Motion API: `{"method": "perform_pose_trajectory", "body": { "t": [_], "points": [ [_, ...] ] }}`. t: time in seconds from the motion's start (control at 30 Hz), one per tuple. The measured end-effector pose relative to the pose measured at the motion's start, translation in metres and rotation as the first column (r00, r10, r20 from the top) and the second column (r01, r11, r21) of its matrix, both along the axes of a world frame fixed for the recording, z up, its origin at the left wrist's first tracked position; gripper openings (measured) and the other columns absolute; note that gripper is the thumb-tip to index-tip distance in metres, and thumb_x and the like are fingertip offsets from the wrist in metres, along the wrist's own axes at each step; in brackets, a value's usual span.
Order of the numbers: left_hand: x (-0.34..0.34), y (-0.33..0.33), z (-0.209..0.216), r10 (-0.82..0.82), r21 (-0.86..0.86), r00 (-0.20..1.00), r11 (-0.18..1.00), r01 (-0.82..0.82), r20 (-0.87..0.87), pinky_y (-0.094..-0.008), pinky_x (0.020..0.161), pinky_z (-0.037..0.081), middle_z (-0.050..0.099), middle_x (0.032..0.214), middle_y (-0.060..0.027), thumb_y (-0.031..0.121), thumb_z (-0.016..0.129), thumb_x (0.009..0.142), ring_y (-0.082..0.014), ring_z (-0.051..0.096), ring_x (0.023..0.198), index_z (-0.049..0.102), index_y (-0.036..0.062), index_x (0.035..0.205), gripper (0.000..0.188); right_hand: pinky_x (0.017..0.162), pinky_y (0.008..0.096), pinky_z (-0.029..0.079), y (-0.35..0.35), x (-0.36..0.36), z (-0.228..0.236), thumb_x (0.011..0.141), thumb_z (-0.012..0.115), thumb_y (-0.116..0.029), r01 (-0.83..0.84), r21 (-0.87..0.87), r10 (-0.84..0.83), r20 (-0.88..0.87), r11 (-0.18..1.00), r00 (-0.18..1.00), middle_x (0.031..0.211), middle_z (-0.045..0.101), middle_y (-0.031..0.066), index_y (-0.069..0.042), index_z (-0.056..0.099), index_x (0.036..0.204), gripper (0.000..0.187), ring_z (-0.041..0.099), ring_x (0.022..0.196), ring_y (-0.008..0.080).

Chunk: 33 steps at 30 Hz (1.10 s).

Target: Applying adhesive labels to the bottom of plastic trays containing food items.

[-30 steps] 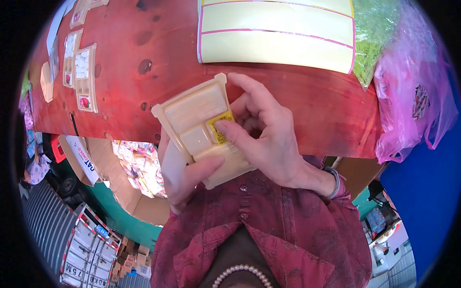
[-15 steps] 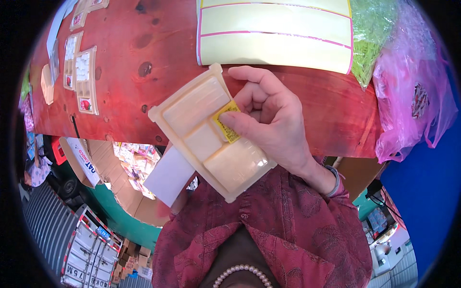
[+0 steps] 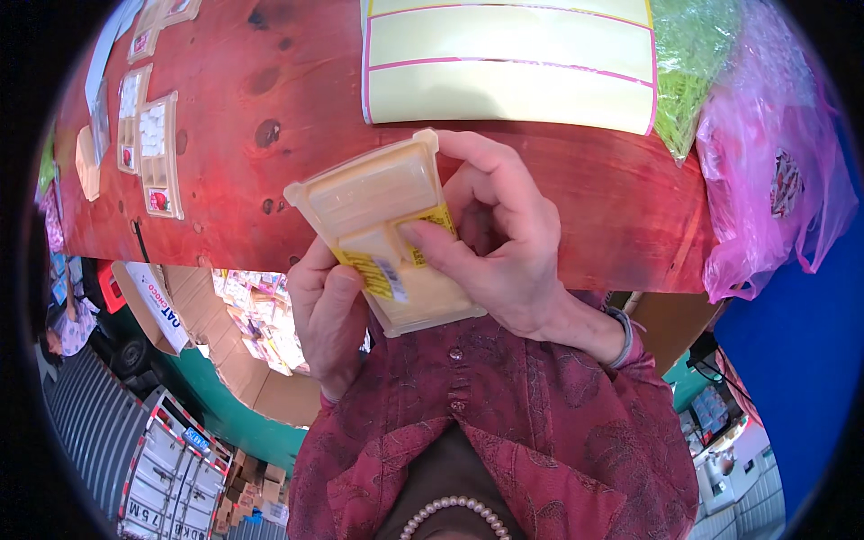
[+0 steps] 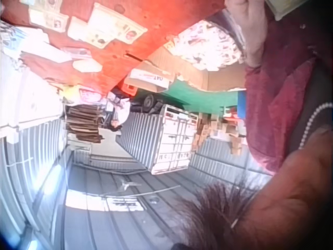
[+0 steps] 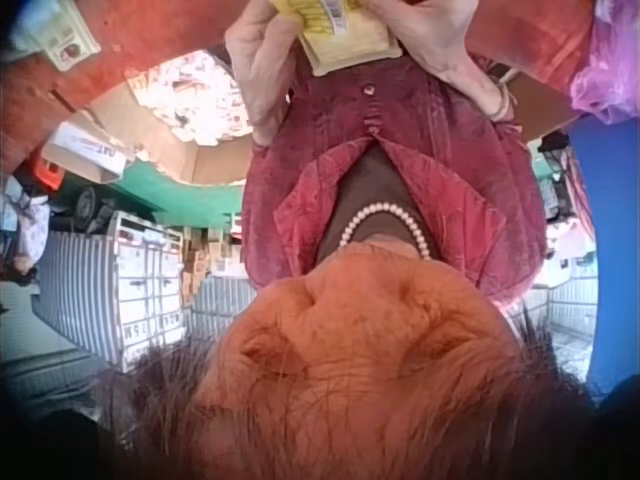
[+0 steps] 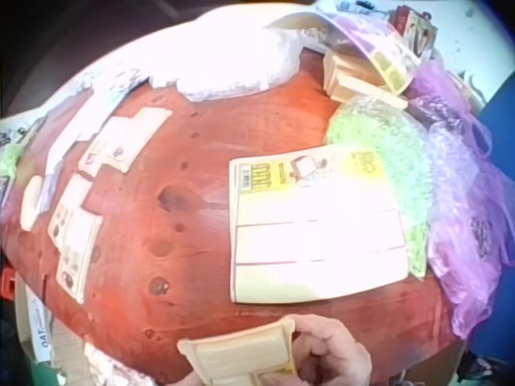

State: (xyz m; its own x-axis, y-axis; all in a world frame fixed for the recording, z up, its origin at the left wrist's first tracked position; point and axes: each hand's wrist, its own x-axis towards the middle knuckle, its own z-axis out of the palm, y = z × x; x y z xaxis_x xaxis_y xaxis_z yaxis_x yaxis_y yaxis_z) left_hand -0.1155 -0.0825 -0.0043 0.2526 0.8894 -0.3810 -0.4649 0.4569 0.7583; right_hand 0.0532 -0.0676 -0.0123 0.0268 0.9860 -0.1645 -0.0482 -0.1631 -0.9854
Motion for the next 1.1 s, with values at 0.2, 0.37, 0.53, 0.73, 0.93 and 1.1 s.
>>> {"method": "perform_pose_trajectory", "body": {
  "t": [0.2,0.37,0.53,0.73,0.93,1.1],
  "points": [
    [0.012,0.000,0.002,0.099,0.012,0.993,0.995,-0.098,-0.062,-0.0220,0.081,0.046,0.062,0.106,-0.0107,0.009,0.059,0.088,-0.0113,0.058,0.092,0.047,-0.0082,0.122,0.040,0.055,0.0176,0.042,-0.005,-0.002,-0.008,0.075,0.068,0.006,0.090,0.214,-0.088,-0.021,0.973,0.996,0.086,0.062,0.0077,0.000,0.055,0.090,0.020,0.054,0.067,0.0059],
    [0.012,0.002,0.000,0.118,0.040,0.989,0.993,-0.115,-0.093,-0.0228,0.082,0.046,0.062,0.106,-0.0103,0.009,0.059,0.088,-0.0110,0.058,0.093,0.047,-0.0082,0.122,0.040,0.064,0.0236,0.048,-0.001,0.001,-0.003,0.074,0.066,0.008,0.047,0.238,-0.061,0.052,0.970,0.997,0.091,0.063,0.0127,0.003,0.057,0.082,0.013,0.060,0.075,0.0143],
    [0.013,0.003,-0.001,0.111,0.081,0.986,0.992,-0.101,-0.121,-0.0230,0.082,0.046,0.062,0.106,-0.0097,0.009,0.059,0.088,-0.0112,0.057,0.093,0.047,-0.0083,0.122,0.039,0.065,0.0245,0.049,0.003,0.002,-0.001,0.073,0.067,0.008,-0.015,0.220,-0.023,0.168,0.975,0.986,0.092,0.064,0.0130,0.003,0.058,0.081,0.013,0.062,0.076,0.0158],
    [0.013,0.005,-0.004,0.097,0.042,0.986,0.995,-0.092,-0.138,-0.0229,0.083,0.045,0.061,0.107,-0.0099,0.008,0.059,0.088,-0.0111,0.057,0.094,0.047,-0.0082,0.122,0.039,0.065,0.0265,0.050,0.002,0.003,0.001,0.072,0.068,0.006,-0.033,0.221,-0.020,0.229,0.975,0.973,0.091,0.064,0.0149,0.003,0.059,0.082,0.013,0.063,0.077,0.0190],
    [0.016,0.007,-0.005,0.142,0.067,0.978,0.989,-0.133,-0.153,-0.0230,0.082,0.046,0.062,0.106,-0.0092,0.006,0.059,0.088,-0.0104,0.057,0.092,0.048,-0.0076,0.121,0.037,0.062,0.0265,0.050,0.005,0.002,-0.001,0.072,0.069,0.004,-0.094,0.330,-0.014,0.310,0.939,0.951,0.093,0.064,0.0152,0.002,0.060,0.082,0.013,0.064,0.076,0.0187],
    [0.017,0.007,-0.005,0.135,0.110,0.952,0.988,-0.109,-0.276,-0.0212,0.080,0.046,0.063,0.103,-0.0083,0.002,0.059,0.086,-0.0093,0.057,0.090,0.050,-0.0074,0.119,0.035,0.052,0.0235,0.046,0.002,0.000,-0.001,0.071,0.071,0.003,-0.047,0.248,-0.019,0.260,0.968,0.965,0.096,0.064,0.0141,0.001,0.060,0.081,0.015,0.060,0.066,0.0124]
  ]
}}
